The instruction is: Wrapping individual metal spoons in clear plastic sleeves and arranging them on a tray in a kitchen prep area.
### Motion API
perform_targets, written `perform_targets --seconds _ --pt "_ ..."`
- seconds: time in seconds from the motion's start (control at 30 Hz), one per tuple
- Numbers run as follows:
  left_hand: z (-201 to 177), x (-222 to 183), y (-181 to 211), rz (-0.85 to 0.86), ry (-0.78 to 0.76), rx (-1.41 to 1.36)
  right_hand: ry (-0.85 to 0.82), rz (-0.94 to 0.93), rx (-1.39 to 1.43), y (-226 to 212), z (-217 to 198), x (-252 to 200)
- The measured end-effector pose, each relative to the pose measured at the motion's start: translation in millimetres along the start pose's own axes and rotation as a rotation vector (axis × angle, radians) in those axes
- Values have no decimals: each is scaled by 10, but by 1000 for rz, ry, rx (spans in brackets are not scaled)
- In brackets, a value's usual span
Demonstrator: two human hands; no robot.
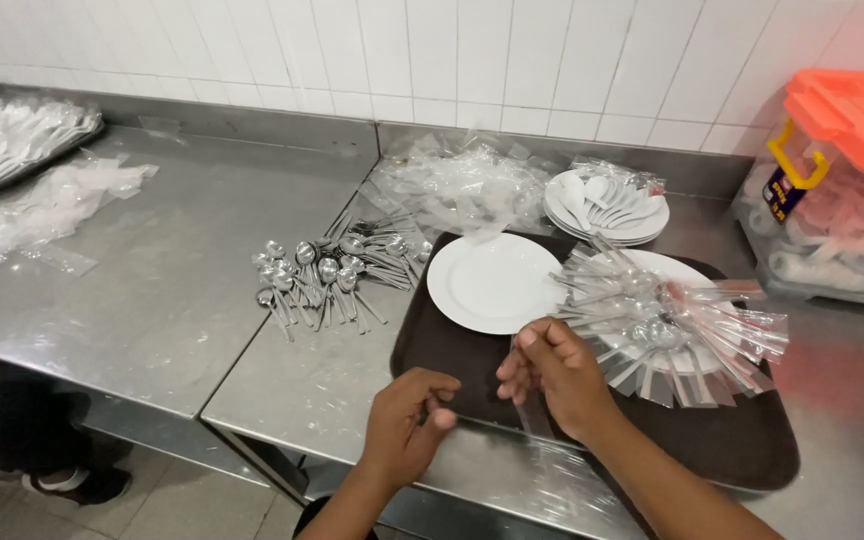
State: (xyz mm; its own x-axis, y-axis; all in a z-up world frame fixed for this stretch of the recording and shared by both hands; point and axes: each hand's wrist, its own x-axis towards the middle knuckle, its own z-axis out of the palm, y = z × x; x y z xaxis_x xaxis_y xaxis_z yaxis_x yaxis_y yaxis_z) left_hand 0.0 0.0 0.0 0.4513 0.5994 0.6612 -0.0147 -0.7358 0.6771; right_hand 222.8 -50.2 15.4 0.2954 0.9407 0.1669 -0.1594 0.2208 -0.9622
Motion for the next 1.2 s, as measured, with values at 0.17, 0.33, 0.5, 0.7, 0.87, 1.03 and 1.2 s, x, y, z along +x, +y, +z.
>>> perform_targets --seconds 0.17,0.33,0.5,0.7,0.87,1.03,1.2 --pt "232 41 330 -237 -49 24 28 -104 -241 13 165 -154" --pt "299 55 377 -480 15 -34 -3 -245 -414 -9 138 -185" --pt "211 20 416 -875 -37 -297 74 -174 -435 -13 136 -182" --pt "-176 -136 53 -664 -98 -434 -147 -93 -694 75 32 -145" --pt "-590 -168 -527 -679 345 -769 -235 -222 -968 -77 287 6" --pt "-654 -46 -462 -795 614 -1013 -296 -238 -1062 -132 747 388" --pt "-729 98 -305 -957 595 -1042 -437 -406 -1424 250 1157 1029"
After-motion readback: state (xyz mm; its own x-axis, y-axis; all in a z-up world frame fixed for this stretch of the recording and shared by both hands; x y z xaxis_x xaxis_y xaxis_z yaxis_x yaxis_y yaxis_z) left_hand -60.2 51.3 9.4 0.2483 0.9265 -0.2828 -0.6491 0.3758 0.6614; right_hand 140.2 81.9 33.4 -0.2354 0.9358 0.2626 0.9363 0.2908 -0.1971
